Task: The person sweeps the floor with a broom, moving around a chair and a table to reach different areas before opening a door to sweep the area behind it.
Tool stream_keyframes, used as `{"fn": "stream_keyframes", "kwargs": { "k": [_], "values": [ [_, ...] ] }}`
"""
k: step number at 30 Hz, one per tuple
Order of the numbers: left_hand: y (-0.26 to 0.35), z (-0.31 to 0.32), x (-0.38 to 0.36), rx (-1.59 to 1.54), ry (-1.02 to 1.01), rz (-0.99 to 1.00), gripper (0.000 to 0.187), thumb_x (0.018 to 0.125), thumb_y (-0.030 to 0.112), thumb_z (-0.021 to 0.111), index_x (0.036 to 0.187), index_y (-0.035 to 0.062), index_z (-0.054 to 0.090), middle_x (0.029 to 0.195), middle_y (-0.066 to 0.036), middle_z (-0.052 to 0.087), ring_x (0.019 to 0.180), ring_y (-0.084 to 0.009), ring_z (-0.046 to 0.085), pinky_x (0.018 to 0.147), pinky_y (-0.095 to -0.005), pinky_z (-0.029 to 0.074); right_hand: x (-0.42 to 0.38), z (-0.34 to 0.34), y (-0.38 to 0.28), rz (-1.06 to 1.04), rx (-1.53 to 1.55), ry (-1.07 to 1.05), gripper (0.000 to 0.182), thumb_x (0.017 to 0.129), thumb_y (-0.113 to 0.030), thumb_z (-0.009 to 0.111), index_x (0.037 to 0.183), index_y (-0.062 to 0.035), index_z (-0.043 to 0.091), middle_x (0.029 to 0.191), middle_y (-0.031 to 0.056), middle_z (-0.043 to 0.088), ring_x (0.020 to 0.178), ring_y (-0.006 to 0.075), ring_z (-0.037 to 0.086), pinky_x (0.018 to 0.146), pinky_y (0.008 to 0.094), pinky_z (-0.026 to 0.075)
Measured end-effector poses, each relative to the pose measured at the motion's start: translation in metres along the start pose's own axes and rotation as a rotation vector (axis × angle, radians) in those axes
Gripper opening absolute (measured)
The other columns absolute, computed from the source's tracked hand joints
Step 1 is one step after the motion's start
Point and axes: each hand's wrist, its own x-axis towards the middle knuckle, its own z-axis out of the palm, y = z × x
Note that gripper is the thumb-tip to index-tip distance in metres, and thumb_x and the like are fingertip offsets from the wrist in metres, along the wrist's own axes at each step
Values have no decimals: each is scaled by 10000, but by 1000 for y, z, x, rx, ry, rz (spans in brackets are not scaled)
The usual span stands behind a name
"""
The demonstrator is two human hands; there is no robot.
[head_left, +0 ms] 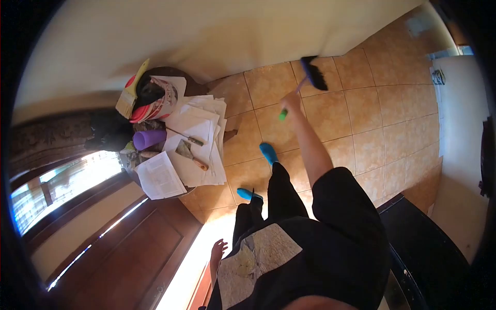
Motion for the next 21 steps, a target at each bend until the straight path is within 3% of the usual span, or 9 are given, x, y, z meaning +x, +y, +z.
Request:
{"fn": "stream_keyframes", "kwargs": {
  "k": [2,4,6,10,11,13,15,18,21],
  "values": [
    [11,1,-3,39,35,3,414,813,299,405,1148,64,346,1002,-116,527,874,-229,519,739,-388,366,-38,-7,-8,-249,-96,-4,116,592,-175,545,572,-65,574,613,106,566,583,254,554,474,336,411],
    [30,4,1,89,65,12,413,813,301,406,1147,66,348,993,-113,530,869,-224,521,742,-393,365,-80,-12,-7,-4,260,-10,127,605,-145,537,610,-21,563,642,145,562,637,277,559,535,355,438],
    [50,5,10,73,61,-14,381,824,278,396,1139,68,359,978,-108,538,855,-208,528,725,-373,373,-108,-6,18,-4,336,-196,181,649,-105,476,791,1,510,738,209,546,720,345,538,623,413,426],
    [87,17,23,212,73,75,343,824,250,394,1123,83,387,963,-96,548,834,-185,536,682,-339,381,-156,2,94,-5,503,-114,309,646,-45,432,946,-25,502,754,233,530,699,361,524,604,406,430],
    [92,16,29,211,51,103,337,821,246,394,1118,88,395,961,-91,549,832,-182,537,677,-334,380,-158,8,120,-82,468,-108,358,641,-38,434,994,-50,494,737,221,534,675,352,528,587,395,430],
    [107,20,30,223,54,112,338,818,247,393,1116,88,399,962,-88,549,832,-179,537,677,-329,378,-179,-52,139,-104,444,-197,371,643,-70,481,1014,-65,496,702,216,537,639,340,532,571,376,421],
    [121,27,30,220,64,127,339,815,247,392,1114,89,402,963,-85,549,831,-176,537,677,-323,377,-200,-88,138,-152,426,-134,364,646,-83,500,1010,-62,503,708,210,543,643,338,533,574,370,429],
    [124,32,24,234,115,145,343,811,245,391,1115,86,403,958,-84,551,831,-172,538,681,-316,374,-194,-86,136,-137,311,-105,372,657,-81,499,1029,-59,488,694,209,536,639,343,529,567,380,433],
    [114,31,26,235,27,122,342,804,219,392,1110,67,405,947,-88,556,823,-170,540,675,-303,374,-133,-49,136,-179,146,-101,366,681,-40,456,1046,-44,450,747,204,527,699,335,533,614,406,434]
  ]
}}
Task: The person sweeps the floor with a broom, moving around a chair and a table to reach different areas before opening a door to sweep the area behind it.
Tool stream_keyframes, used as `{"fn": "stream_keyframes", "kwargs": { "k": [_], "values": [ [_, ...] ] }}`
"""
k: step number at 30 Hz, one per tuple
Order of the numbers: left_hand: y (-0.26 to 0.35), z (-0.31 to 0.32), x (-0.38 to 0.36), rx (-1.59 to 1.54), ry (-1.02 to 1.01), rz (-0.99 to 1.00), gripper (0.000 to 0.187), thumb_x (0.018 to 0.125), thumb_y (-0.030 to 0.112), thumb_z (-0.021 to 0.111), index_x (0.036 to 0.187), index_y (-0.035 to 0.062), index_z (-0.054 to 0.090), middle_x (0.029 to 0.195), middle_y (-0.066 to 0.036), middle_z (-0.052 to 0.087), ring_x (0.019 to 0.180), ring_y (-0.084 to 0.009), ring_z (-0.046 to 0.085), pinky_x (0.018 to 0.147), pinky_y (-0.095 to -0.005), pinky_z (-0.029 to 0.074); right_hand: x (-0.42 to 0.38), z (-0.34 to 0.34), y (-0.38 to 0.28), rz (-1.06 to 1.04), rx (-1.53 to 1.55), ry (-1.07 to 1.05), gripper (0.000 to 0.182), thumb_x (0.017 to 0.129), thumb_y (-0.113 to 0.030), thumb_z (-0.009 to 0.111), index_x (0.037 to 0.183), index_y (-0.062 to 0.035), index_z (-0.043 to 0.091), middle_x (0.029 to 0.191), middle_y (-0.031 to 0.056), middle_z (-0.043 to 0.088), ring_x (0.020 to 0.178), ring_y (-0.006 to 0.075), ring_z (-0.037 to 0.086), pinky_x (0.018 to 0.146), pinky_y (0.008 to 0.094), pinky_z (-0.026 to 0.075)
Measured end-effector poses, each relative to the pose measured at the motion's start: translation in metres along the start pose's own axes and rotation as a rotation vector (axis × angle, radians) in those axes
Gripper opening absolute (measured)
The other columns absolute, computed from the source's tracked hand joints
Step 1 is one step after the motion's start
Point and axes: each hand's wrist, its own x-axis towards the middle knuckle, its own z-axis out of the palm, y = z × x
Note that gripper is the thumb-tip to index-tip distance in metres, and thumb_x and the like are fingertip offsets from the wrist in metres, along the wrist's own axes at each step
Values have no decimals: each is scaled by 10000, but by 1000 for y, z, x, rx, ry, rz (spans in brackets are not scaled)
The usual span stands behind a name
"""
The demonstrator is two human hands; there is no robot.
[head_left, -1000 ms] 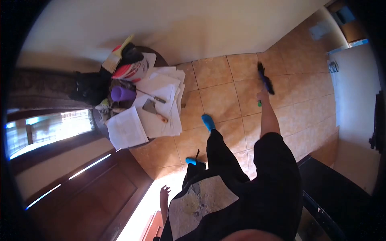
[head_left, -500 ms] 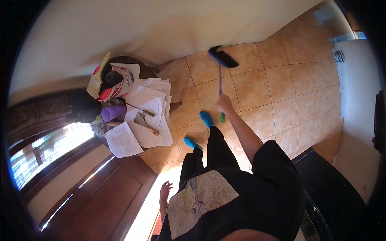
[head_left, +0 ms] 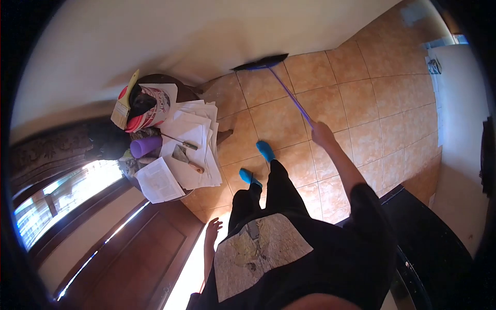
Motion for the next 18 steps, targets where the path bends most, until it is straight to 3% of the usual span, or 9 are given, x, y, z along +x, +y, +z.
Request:
{"fn": "stream_keyframes", "kwargs": {
  "k": [4,7,9,12,13,16,17,18],
  "values": [
    [-8,-2,-8,39,-39,-49,354,805,224,388,1121,65,392,961,-89,549,824,-172,538,696,-302,371,40,57,12,-22,-41,-37,345,673,-37,465,1016,-16,453,730,202,523,693,331,530,598,398,436],
    [-15,-6,-14,-27,17,-38,357,807,227,386,1126,65,388,968,-90,545,837,-178,534,700,-314,375,12,71,15,-48,49,-49,350,662,-52,481,1010,-21,458,737,203,526,688,332,531,593,404,433],
    [-20,0,-17,-86,63,69,362,815,238,385,1129,58,384,973,-92,541,855,-189,528,705,-328,382,-15,50,12,19,36,-156,373,657,-59,487,1028,-37,458,739,203,527,697,335,531,602,408,431],
    [-11,8,-18,56,-57,20,360,818,235,376,1133,60,380,966,-88,545,860,-194,528,729,-331,375,-64,-2,5,-27,87,-132,362,664,-55,472,1026,-65,468,718,203,516,679,338,517,591,414,423],
    [5,14,-27,277,-13,62,350,812,201,384,1122,39,387,947,-96,551,868,-191,525,716,-315,392,-76,-10,6,-68,78,-106,354,668,-55,468,1022,-72,472,707,203,509,670,339,513,586,416,419],
    [18,28,-32,-9,-3,-49,338,805,174,400,1100,9,403,928,-111,550,863,-190,523,707,-293,413,-91,-35,-7,-57,75,-103,367,676,-53,458,1042,-70,452,701,203,495,653,343,507,578,422,415],
    [21,28,-36,313,-49,199,338,799,164,411,1088,-12,407,920,-121,542,852,-191,521,708,-272,424,-86,-32,-11,-54,74,-107,367,676,-53,458,1042,-70,452,701,203,495,653,343,507,578,422,415],
    [25,29,-33,314,-51,198,338,799,164,411,1088,-12,407,920,-121,542,852,-191,521,708,-272,424,-72,-26,-15,-68,79,-79,393,678,-51,465,1068,-91,442,703,205,502,651,344,508,588,415,416]
  ]
}}
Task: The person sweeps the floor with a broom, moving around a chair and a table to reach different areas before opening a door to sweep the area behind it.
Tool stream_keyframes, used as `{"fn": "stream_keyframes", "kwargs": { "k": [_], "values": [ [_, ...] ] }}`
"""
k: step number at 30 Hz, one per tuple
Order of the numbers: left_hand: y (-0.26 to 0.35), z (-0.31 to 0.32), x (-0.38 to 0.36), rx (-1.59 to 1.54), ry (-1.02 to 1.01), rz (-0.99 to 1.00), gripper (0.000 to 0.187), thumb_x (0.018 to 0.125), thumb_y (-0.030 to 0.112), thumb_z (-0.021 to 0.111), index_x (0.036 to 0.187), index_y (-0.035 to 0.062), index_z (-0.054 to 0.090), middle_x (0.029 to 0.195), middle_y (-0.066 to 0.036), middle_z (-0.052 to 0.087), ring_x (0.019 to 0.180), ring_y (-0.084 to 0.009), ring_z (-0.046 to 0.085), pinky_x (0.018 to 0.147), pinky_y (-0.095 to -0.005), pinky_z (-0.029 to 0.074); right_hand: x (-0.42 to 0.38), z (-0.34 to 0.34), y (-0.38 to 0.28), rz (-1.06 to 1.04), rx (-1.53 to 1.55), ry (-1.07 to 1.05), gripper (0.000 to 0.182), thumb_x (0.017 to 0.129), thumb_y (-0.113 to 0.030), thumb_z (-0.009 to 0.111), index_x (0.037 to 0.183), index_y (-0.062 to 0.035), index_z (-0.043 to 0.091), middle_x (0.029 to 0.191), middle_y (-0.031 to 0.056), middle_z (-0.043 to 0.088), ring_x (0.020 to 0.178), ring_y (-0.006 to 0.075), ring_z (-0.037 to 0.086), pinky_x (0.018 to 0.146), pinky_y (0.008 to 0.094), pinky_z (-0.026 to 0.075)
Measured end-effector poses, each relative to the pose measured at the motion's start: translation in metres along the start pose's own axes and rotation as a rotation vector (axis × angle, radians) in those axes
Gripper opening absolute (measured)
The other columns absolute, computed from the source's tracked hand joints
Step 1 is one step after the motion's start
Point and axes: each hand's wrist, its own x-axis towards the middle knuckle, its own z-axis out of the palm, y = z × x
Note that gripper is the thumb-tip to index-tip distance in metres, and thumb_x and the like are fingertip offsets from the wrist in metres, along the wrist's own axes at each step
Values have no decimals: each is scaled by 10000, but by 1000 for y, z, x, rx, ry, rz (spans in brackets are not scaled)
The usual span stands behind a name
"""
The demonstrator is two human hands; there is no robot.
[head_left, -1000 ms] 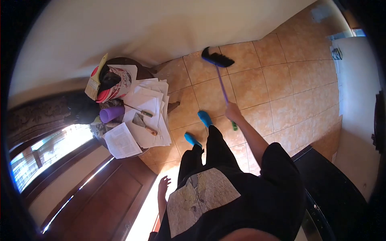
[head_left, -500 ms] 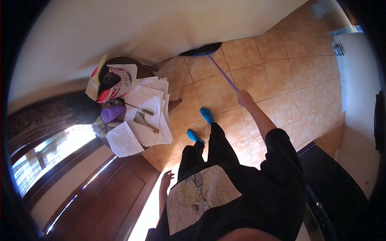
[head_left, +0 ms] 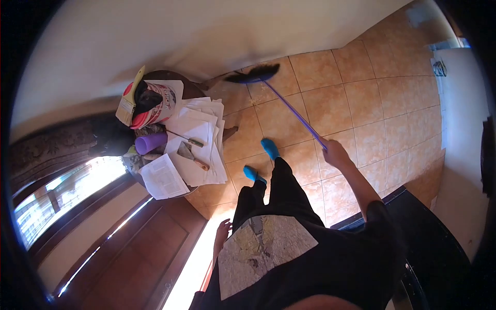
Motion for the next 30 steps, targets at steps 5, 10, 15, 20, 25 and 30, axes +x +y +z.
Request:
{"fn": "stream_keyframes", "kwargs": {
  "k": [5,10,15,20,25,30],
  "values": [
    [-8,-5,20,-317,-2,-147,325,799,137,411,1094,-1,401,924,-140,535,855,-199,519,724,-275,421,111,66,-25,23,-128,0,275,719,-58,441,992,-26,430,771,193,502,711,325,533,589,403,444],
    [1,-20,9,-368,115,-197,322,812,194,377,1108,72,407,958,-80,546,851,-169,520,695,-280,378,87,103,2,77,-84,-59,291,710,-54,454,998,-17,427,794,188,505,728,322,536,599,396,452],
    [-77,-10,17,-452,-54,-46,327,786,179,418,1077,33,434,952,-114,537,848,-177,530,656,-264,412,-2,59,33,62,-21,-115,376,695,-55,468,1067,-63,412,713,186,514,708,304,543,604,387,438],
    [3,7,1,-98,-2,-152,279,792,116,393,1035,3,472,888,-123,550,787,-176,539,685,-259,421,-59,-50,-24,407,557,-371,380,732,-46,419,1110,-82,386,688,209,536,670,335,533,611,401,429],
    [-60,-2,47,-153,-46,-42,282,808,158,428,1042,4,463,887,-100,556,798,-173,536,728,-262,410,-30,36,40,217,249,-23,190,774,-151,405,917,-39,461,718,228,531,657,374,517,592,439,411],
    [76,19,66,147,-49,-59,331,768,200,516,1061,56,465,1047,-125,467,928,-193,477,792,-280,382,43,94,108,209,292,-125,251,778,-307,440,835,-81,531,660,175,538,650,358,514,571,408,399]
  ]
}}
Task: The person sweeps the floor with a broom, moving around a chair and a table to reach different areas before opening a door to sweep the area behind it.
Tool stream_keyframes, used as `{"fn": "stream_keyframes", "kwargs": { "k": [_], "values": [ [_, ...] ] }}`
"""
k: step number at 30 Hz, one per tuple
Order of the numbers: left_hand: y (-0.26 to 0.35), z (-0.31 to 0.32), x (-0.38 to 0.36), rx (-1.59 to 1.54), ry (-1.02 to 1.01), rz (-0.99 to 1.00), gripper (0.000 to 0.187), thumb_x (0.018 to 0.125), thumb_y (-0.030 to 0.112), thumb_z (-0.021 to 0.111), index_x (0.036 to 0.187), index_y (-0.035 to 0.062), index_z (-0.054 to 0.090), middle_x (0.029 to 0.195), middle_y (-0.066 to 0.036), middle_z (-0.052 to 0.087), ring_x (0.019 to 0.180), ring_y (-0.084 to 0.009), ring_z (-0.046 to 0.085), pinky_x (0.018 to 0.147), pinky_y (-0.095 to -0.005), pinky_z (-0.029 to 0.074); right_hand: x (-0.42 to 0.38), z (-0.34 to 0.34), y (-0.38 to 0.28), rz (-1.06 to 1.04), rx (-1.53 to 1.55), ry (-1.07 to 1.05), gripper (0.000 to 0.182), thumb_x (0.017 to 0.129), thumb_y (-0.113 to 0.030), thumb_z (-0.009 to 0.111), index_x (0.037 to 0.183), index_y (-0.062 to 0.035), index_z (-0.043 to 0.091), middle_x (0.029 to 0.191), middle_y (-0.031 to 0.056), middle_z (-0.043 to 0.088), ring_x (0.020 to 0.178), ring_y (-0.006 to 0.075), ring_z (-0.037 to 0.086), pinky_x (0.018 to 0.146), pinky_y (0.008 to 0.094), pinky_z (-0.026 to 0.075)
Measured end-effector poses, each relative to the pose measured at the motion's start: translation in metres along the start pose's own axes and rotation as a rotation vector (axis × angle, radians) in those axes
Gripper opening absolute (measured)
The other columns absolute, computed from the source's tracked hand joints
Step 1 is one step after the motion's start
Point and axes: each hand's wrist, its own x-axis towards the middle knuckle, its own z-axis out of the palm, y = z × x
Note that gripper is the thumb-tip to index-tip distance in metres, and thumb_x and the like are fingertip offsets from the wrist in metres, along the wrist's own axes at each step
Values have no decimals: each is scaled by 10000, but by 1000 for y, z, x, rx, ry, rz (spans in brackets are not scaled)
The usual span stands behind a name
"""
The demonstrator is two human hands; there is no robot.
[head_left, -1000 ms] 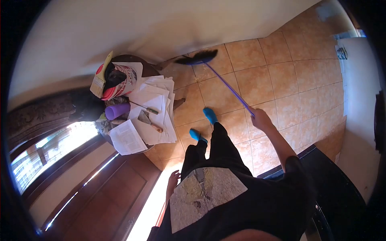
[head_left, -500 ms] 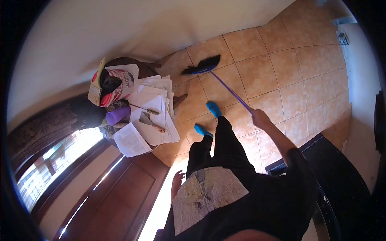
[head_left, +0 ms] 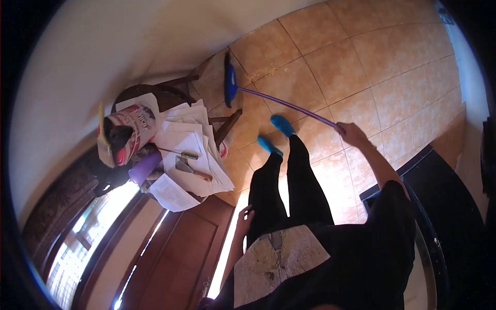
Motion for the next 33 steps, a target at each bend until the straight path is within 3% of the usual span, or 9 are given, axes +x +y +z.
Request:
{"fn": "stream_keyframes", "kwargs": {
  "k": [2,11,18,22,25,27,30,31,33],
  "values": [
    [-4,13,24,153,-45,123,331,773,198,508,1069,60,458,1030,-117,476,930,-189,468,798,-276,372,36,4,11,-8,-37,-27,255,772,-321,439,845,-107,556,672,160,548,655,332,526,584,398,408],
    [25,35,85,-107,-239,-35,250,820,143,428,1045,40,453,975,-77,521,952,-155,471,832,-253,344,236,101,9,-321,-193,-124,252,739,-348,445,801,-147,583,726,102,566,714,282,546,618,392,437],
    [10,30,88,-148,-184,-162,251,821,145,425,1043,32,454,978,-85,524,940,-149,477,831,-255,349,342,194,-98,-304,-190,-127,208,692,-303,495,774,-137,590,740,92,572,727,273,554,600,392,444],
    [22,32,90,-160,-168,-188,253,822,143,422,1044,25,452,982,-93,522,942,-153,475,830,-254,351,317,210,-195,-310,-224,-152,201,676,-200,501,779,-55,593,765,129,583,761,260,569,633,354,462],
    [34,34,94,-191,-179,-180,255,823,143,420,1047,25,450,979,-97,521,941,-156,475,830,-252,351,286,224,-205,-226,-158,-122,168,676,-170,494,755,-62,597,769,111,589,753,252,574,627,341,467],
    [36,34,89,-205,-183,-158,256,823,144,420,1048,27,449,977,-98,521,938,-155,476,830,-251,351,264,219,-178,-85,-112,-147,190,696,-175,470,815,-85,588,758,100,588,724,257,575,588,353,465],
    [29,27,83,-289,-166,-125,258,825,146,417,1050,22,446,976,-102,519,933,-159,477,831,-254,352,211,193,-87,-161,-197,-97,261,751,-215,411,990,-167,505,712,93,575,667,263,564,527,391,439],
    [26,25,81,-292,-163,-109,259,826,144,416,1050,19,445,977,-104,518,931,-160,477,831,-255,353,186,171,-63,-98,-198,-40,179,710,-177,436,844,-114,536,682,112,567,661,271,562,549,386,437],
    [12,23,75,-303,-165,-83,259,826,143,415,1050,16,444,978,-105,517,929,-161,477,831,-255,354,132,113,-25,-1,-172,0,217,758,-234,431,929,-146,530,657,121,559,644,286,555,550,388,434]
  ]
}}
